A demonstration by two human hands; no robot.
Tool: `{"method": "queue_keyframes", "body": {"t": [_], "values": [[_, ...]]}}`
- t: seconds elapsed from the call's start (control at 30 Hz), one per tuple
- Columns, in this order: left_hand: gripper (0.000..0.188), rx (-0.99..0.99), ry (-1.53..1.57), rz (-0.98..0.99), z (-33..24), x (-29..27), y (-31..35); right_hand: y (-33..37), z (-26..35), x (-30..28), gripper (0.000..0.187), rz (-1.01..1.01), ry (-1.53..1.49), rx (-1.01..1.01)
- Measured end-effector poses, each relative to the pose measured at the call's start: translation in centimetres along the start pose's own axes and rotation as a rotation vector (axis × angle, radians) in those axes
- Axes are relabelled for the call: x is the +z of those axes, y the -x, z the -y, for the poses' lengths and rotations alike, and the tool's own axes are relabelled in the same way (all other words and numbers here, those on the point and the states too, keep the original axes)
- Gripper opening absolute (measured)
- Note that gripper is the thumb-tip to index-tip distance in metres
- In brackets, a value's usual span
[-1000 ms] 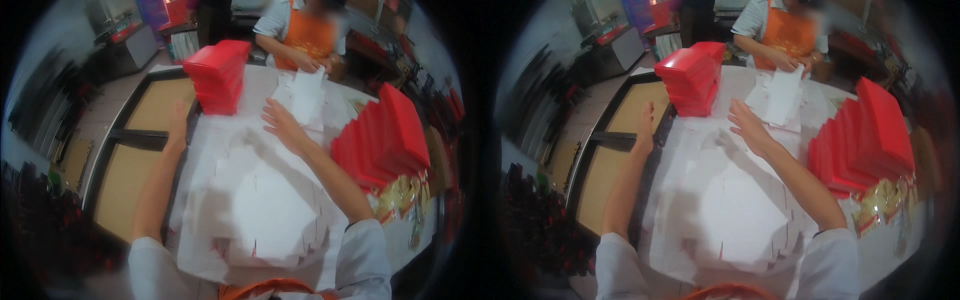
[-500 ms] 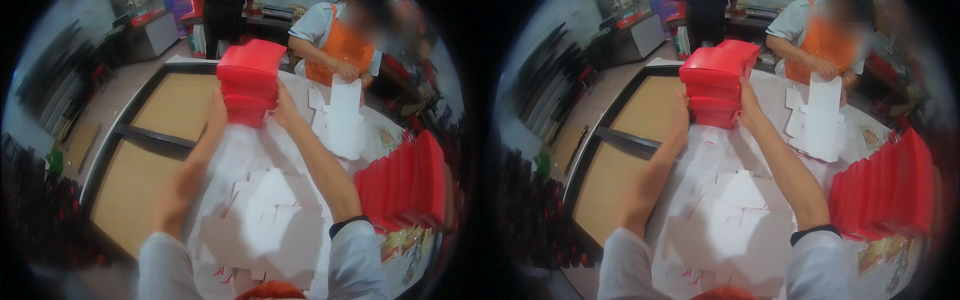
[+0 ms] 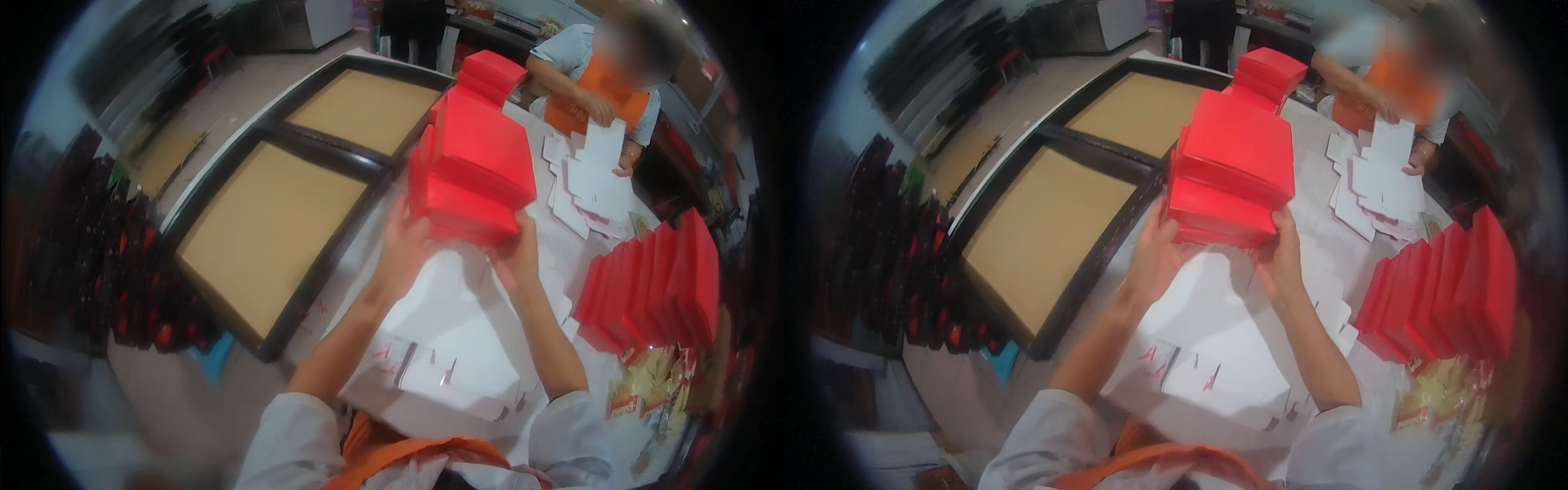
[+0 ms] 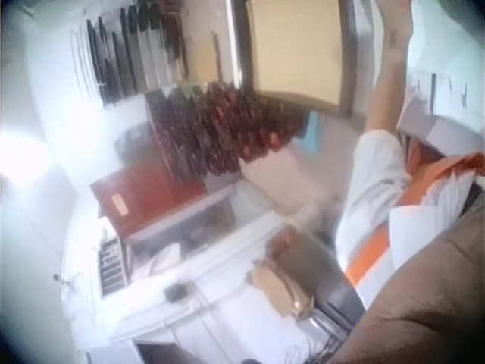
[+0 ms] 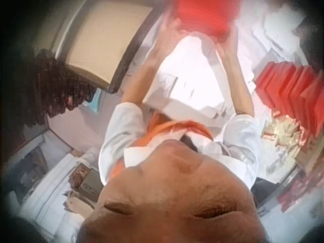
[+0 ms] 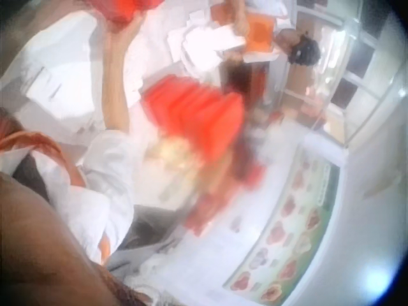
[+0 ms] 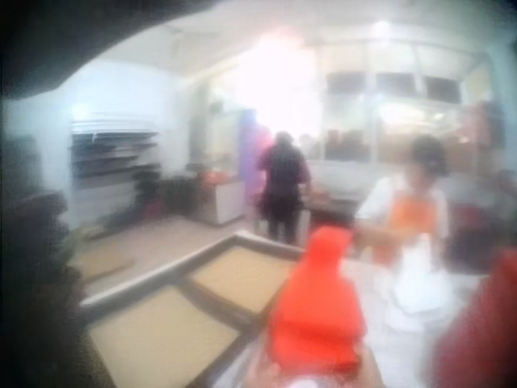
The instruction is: The person places red decorative boxes into a black tray and then moves to the floor to assemble a cardboard frame. They attach black plastic strips to the edges of a flat cardboard sheet to form a rectangular frame.
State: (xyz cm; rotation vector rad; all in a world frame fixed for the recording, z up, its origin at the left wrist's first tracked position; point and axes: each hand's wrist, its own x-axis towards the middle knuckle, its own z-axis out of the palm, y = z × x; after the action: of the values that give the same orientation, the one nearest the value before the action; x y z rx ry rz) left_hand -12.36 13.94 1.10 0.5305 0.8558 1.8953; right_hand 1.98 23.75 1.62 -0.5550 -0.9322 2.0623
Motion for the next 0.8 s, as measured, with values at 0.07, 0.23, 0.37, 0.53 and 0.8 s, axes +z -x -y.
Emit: {"method": "queue_keyframes", "body": {"t": [0.07, 0.23, 0.37, 0.53, 0.8], "values": [[0.044, -0.117, -0.077, 0.125, 0.2, -1.6, 3.1, 2.9, -2.1, 0.6, 0.042, -0.052, -0.026, -0.020], [0.049, -0.149, -0.114, -0.132, 0.4, -2.4, 9.4, 9.9, -4.1, -1.6, 0.035, 0.021, -0.079, 0.067], [0.047, -0.146, -0.175, -0.248, 2.7, -4.7, 11.0, 14.1, -3.7, -5.1, 0.032, 0.106, -0.197, 0.083], [0.045, -0.001, -0.398, -0.208, 1.9, -3.9, 10.8, 15.1, -2.3, -6.2, 0.030, -0.204, -0.335, 0.174], [0.049, 0.440, -0.664, -0.181, -6.3, -5.5, 7.5, 14.2, -1.8, -7.7, 0.034, -0.342, -0.139, 0.191]]}}
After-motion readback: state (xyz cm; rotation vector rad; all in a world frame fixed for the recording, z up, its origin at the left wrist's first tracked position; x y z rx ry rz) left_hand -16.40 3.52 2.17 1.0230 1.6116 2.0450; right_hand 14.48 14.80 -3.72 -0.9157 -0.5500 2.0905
